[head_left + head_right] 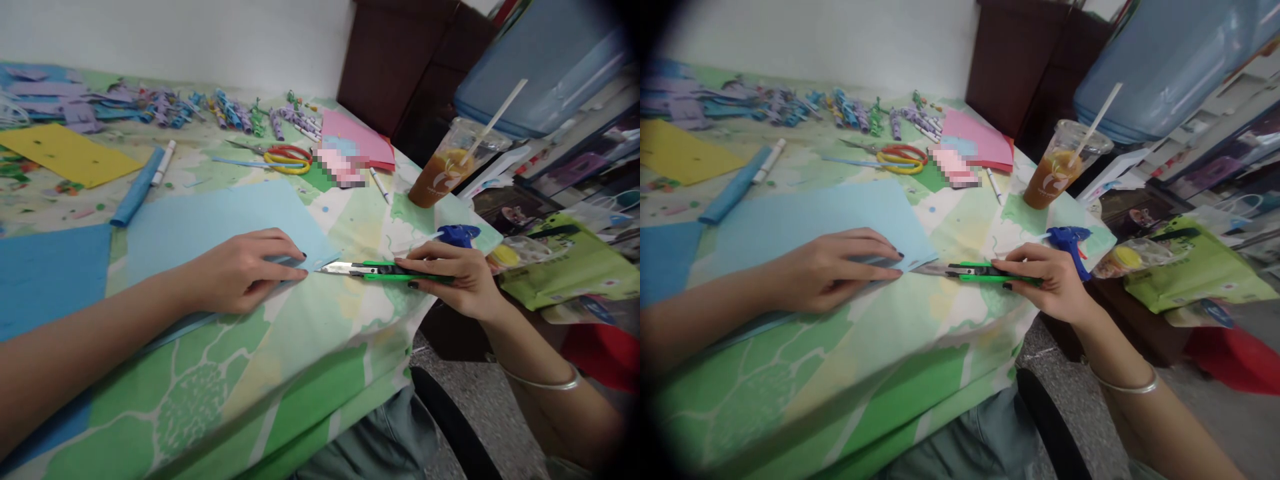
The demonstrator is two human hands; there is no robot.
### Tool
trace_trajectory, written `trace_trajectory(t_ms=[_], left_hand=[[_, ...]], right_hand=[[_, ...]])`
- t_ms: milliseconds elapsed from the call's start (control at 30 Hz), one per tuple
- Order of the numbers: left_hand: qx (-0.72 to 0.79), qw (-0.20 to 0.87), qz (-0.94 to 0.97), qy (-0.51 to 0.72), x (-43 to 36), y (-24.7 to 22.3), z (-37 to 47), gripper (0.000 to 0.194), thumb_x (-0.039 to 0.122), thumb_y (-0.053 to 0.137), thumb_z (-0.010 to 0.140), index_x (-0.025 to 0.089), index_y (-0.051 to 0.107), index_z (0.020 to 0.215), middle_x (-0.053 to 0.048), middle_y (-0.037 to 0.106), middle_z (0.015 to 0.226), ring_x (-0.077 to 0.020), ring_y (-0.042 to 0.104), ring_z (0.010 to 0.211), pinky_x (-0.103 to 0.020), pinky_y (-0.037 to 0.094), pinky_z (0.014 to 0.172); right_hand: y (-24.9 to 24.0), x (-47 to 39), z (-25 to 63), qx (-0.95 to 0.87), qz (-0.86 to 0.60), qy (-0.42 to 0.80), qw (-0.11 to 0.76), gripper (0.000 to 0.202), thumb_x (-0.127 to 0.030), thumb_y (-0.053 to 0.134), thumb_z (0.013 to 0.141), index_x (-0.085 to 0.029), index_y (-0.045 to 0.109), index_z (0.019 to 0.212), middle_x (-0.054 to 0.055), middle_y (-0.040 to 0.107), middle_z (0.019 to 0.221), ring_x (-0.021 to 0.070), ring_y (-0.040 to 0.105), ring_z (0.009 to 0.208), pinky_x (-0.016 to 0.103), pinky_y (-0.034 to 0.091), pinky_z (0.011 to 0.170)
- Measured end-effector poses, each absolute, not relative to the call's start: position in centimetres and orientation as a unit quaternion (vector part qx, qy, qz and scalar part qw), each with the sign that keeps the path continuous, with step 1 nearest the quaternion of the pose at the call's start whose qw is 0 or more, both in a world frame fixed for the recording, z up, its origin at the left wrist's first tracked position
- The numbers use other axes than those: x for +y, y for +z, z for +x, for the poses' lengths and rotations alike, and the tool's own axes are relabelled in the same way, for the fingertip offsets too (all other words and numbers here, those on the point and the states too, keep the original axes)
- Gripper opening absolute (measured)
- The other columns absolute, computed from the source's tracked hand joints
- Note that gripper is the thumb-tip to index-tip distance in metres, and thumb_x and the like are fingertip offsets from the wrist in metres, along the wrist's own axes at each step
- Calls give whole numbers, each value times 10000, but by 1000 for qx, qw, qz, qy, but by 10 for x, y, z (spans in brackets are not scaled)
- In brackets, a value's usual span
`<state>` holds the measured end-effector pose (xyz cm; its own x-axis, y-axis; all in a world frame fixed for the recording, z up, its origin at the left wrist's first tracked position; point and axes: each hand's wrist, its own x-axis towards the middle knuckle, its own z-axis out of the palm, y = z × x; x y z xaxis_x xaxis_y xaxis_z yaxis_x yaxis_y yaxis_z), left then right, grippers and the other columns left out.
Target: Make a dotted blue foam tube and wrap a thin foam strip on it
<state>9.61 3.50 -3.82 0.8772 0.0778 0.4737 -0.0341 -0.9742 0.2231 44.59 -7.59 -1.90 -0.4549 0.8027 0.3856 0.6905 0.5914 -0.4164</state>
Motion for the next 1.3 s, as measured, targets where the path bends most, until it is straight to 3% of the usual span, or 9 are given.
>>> trace_trajectory(t_ms=[833, 1300], left_hand=[[7, 110, 955, 275, 34, -39, 96, 295, 52, 534, 818, 161, 683, 1048, -136, 692, 1063, -259, 608, 1041, -421, 535, 843], [7, 106, 950, 293, 36, -42, 94, 287, 67, 523, 828, 188, 693, 1025, -113, 715, 1059, -244, 631, 1040, -406, 554, 842]], right_hand=[[-21, -74, 445, -846, -440, 97, 286, 414, -158, 632, 819, -318, 655, 1200, 57, 679, 1013, 187, 656, 867, 316, 516, 724], [-17, -73, 439, -844, -445, 107, 279, 388, -162, 635, 811, -282, 675, 1178, 71, 682, 999, 193, 657, 861, 311, 525, 723]])
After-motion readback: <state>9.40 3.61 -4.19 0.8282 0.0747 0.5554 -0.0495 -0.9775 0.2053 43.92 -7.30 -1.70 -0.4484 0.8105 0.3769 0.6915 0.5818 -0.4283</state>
